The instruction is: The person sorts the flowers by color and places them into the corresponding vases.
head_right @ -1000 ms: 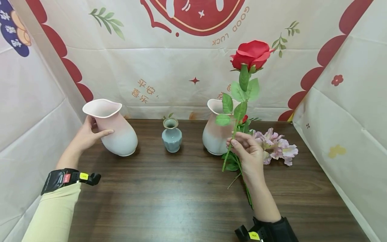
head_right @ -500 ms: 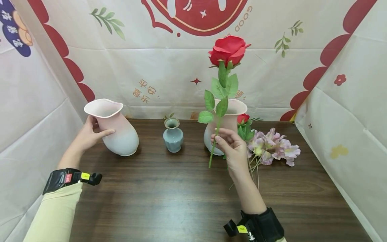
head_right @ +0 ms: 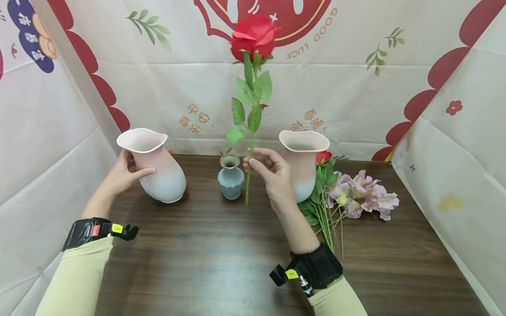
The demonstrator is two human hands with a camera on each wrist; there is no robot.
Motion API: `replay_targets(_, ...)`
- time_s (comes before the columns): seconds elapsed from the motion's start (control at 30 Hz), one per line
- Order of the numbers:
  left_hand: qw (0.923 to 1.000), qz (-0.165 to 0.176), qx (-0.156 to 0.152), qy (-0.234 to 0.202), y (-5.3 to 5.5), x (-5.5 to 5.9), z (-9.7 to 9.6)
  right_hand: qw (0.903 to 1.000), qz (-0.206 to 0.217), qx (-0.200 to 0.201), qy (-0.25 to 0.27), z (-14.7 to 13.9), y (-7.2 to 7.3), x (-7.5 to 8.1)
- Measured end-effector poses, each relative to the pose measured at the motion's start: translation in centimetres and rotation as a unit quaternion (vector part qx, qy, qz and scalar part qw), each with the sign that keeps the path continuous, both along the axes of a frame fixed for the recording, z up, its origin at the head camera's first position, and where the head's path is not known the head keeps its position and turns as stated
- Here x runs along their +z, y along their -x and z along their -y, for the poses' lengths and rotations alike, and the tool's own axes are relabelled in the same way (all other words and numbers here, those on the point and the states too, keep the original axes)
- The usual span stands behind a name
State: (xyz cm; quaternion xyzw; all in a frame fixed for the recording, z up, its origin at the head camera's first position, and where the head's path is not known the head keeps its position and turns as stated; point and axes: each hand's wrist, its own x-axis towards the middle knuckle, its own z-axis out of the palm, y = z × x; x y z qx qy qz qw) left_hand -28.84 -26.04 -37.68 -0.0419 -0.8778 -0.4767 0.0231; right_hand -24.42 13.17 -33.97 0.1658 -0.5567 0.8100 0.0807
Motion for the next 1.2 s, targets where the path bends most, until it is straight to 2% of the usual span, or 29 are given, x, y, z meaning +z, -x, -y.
replay_targets(0.2, 1.0, 0.001, 0.002, -0.004, 0.1, -0.2, -0.1, 0.9993, -0.027, 0.028, 0.005, 3.0, 1.9, 2.1)
replay_targets(0.43, 0.9999, 0.005, 0.004, -0.01, 0.2, -0.2, -0.3, 0.998, -0.043, 0.04, 0.022, 6.7, 3.4, 4.8)
replay_targets(0.67, 0.9999, 0.011, 0.01, -0.004, 0.2, -0.1, -0.4, 0.995, -0.065, 0.067, 0.036, 11.0, 5.0, 6.7)
replay_targets(0.87, 0.9999, 0.008, 0.01, 0.007, 0.8, -0.1, -0.1, 0.9947, -0.081, 0.05, 0.039, 14.5, 7.0, 8.3)
replay_targets(1.03, 0.9999, 0.007, 0.008, -0.001, 1.3, -0.1, 0.2, 0.9942, -0.098, 0.036, 0.027, 16.7, 8.3, 9.5)
replay_targets(1.2, 0.9999, 0.011, 0.002, -0.006, 1.9, -0.1, 0.3, 0.9929, -0.116, 0.024, 0.017, 18.2, 9.8, 9.9)
